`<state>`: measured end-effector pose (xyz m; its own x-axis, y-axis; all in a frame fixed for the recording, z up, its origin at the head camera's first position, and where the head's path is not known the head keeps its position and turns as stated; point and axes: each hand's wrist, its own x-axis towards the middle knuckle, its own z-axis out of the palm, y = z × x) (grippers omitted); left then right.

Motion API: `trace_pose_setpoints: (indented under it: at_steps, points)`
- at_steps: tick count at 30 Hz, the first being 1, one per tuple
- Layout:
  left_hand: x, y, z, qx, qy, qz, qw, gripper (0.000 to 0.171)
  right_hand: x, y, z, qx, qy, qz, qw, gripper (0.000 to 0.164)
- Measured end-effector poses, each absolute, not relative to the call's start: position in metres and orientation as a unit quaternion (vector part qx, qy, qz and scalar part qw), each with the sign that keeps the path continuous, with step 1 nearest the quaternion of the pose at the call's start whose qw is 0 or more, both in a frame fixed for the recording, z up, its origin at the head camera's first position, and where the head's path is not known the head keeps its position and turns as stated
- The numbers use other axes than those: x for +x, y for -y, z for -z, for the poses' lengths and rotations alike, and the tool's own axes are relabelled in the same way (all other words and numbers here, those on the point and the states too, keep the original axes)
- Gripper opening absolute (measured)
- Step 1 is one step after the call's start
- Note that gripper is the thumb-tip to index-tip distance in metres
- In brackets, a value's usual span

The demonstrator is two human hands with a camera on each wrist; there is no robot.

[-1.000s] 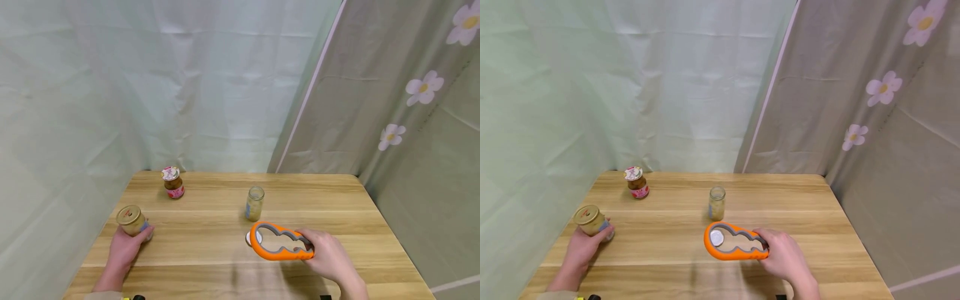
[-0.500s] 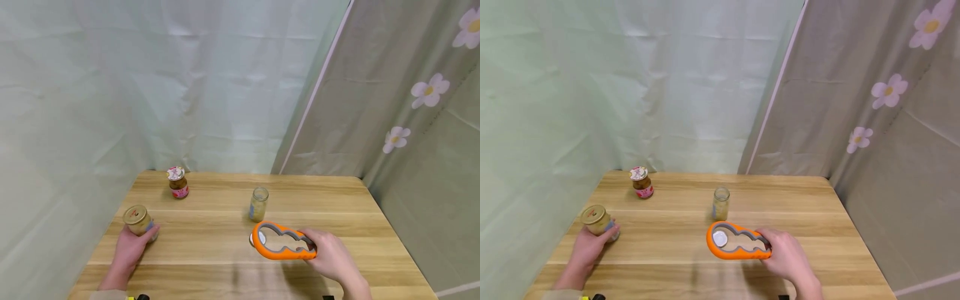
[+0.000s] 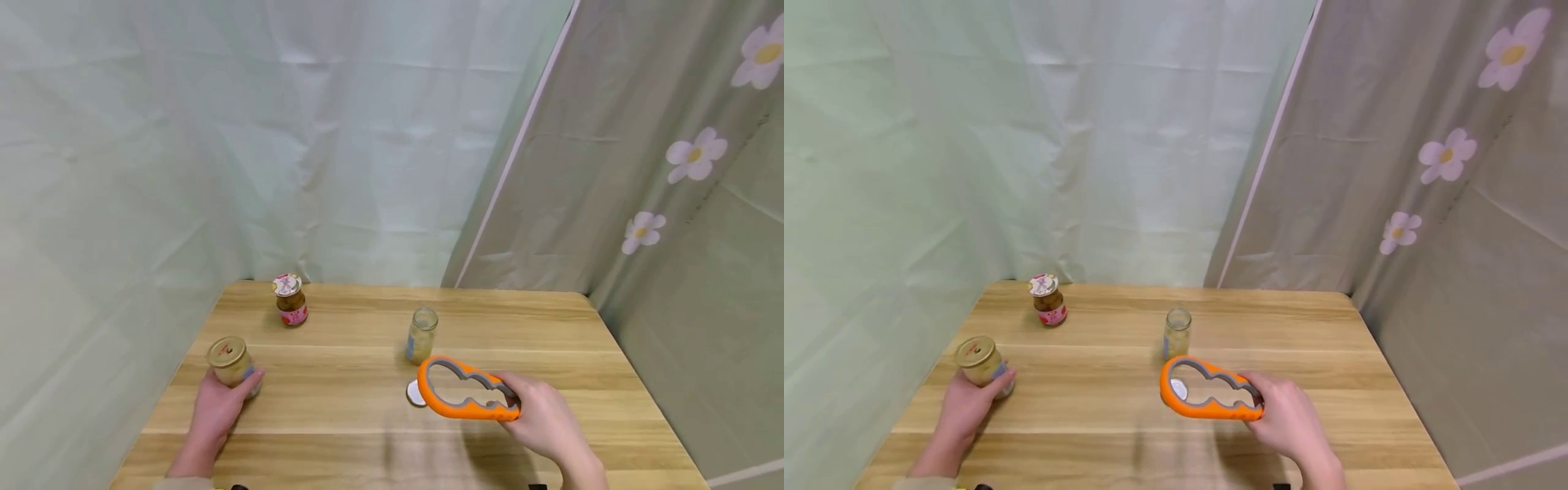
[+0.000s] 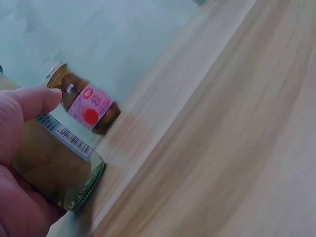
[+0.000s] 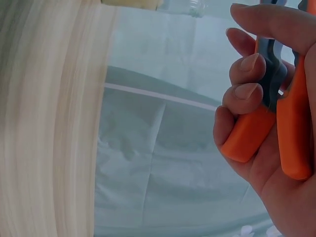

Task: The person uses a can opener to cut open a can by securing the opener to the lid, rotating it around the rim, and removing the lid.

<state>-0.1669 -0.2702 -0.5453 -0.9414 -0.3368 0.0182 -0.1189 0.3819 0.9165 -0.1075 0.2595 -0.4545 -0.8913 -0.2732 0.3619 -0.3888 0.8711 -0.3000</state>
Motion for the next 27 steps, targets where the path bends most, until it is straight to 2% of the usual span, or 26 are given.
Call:
trace_pose_setpoints:
  at_steps: [5, 12, 19, 27]
  points:
    - [-0.164, 0.252, 0.544, 0.134, 0.814, 0.554, 0.11, 0.071, -0.113, -0.257, 0.451, 0.174, 0.95, -0.19, 0.175, 0.042]
    - [-0.154, 0.204, 0.536, 0.122, 0.787, 0.596, 0.102, 0.071, -0.12, -0.248, 0.441, 0.155, 0.948, -0.198, 0.195, 0.05]
    - [-0.146, 0.143, 0.515, 0.062, 0.764, 0.638, 0.072, 0.055, -0.133, -0.232, 0.424, 0.172, 0.937, -0.193, 0.233, 0.042]
    - [-0.141, 0.097, 0.493, -0.024, 0.762, 0.646, 0.044, 0.055, -0.144, -0.211, 0.411, 0.21, 0.928, -0.177, 0.251, 0.039]
